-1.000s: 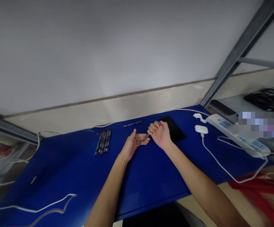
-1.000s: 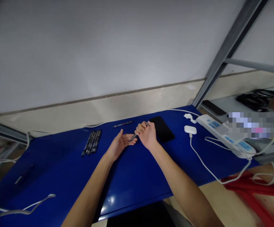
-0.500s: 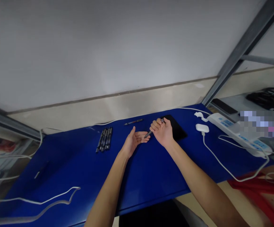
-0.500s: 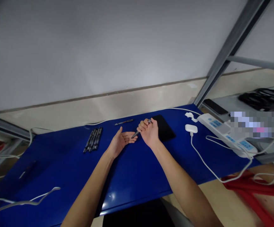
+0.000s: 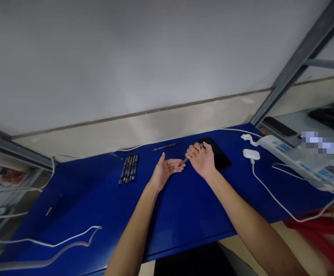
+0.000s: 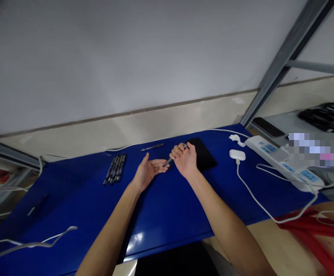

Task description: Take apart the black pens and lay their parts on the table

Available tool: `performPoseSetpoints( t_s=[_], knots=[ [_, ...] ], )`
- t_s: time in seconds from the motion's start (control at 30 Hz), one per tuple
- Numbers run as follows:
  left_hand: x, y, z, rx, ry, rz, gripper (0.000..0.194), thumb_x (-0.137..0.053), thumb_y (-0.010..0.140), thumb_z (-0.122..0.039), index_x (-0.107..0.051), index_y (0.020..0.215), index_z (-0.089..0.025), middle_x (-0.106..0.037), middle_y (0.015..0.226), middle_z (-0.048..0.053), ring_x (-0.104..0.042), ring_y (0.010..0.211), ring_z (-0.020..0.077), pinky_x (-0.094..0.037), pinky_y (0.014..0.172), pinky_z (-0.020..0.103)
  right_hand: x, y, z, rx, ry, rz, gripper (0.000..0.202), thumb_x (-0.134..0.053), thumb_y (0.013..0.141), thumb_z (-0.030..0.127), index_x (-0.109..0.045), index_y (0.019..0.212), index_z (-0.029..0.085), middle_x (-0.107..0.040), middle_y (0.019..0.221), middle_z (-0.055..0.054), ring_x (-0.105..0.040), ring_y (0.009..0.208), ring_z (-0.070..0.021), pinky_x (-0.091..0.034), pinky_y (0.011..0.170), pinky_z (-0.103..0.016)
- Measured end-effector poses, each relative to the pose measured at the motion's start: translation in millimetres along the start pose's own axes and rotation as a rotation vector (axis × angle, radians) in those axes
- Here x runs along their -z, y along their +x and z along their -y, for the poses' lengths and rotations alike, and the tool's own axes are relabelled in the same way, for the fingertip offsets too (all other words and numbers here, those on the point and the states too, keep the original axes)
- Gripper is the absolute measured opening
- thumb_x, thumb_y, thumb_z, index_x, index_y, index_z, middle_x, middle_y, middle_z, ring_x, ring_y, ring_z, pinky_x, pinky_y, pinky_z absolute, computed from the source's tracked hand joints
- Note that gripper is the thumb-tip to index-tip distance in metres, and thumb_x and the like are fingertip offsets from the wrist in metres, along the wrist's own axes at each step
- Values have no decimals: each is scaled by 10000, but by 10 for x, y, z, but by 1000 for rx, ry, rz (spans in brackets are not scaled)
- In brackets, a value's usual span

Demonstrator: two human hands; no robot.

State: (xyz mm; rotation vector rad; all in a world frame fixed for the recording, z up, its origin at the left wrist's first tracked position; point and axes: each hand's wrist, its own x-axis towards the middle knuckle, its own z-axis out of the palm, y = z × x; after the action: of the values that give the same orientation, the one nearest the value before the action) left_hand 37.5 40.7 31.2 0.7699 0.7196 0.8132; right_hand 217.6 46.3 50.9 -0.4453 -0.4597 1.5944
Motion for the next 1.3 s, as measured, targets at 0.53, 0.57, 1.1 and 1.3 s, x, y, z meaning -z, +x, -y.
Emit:
performPoseSetpoints(
  t_s=[0.53,0.57,1.1,1.3],
  knots=[
    [26,18,16,6,-31,6,783,-334,897,-701,-738,947,-33,-729,936,217,-692,890,279,-474,906,391,-7,3,13,-98,104,63,307,-400,881,320,-269,623,217,-200,584,43,-224,502,-128,-301,508,-276],
    [27,20,18,7,-34,5,777,-342,895,-700,-739,945,-34,-729,937,217,-691,892,280,-474,905,393,-14,-4,13,-95,99,61,309,-397,885,319,-271,622,216,-200,586,43,-225,503,-128,-299,508,-275],
    [17,18,1,5,-41,-21,761,-335,915,-668,-744,940,-27,-727,929,217,-691,870,270,-473,908,391,11,6,-3,-56,88,58,338,-384,901,380,-337,614,207,-201,588,46,-226,508,-120,-308,517,-267],
    [-11,12,-10,11,-45,-26,744,-308,942,-625,-744,934,-22,-729,922,216,-691,871,267,-477,901,381,26,12,-12,-21,92,60,312,-389,893,346,-331,619,209,-221,574,42,-227,505,-124,-296,508,-263]
  ],
)
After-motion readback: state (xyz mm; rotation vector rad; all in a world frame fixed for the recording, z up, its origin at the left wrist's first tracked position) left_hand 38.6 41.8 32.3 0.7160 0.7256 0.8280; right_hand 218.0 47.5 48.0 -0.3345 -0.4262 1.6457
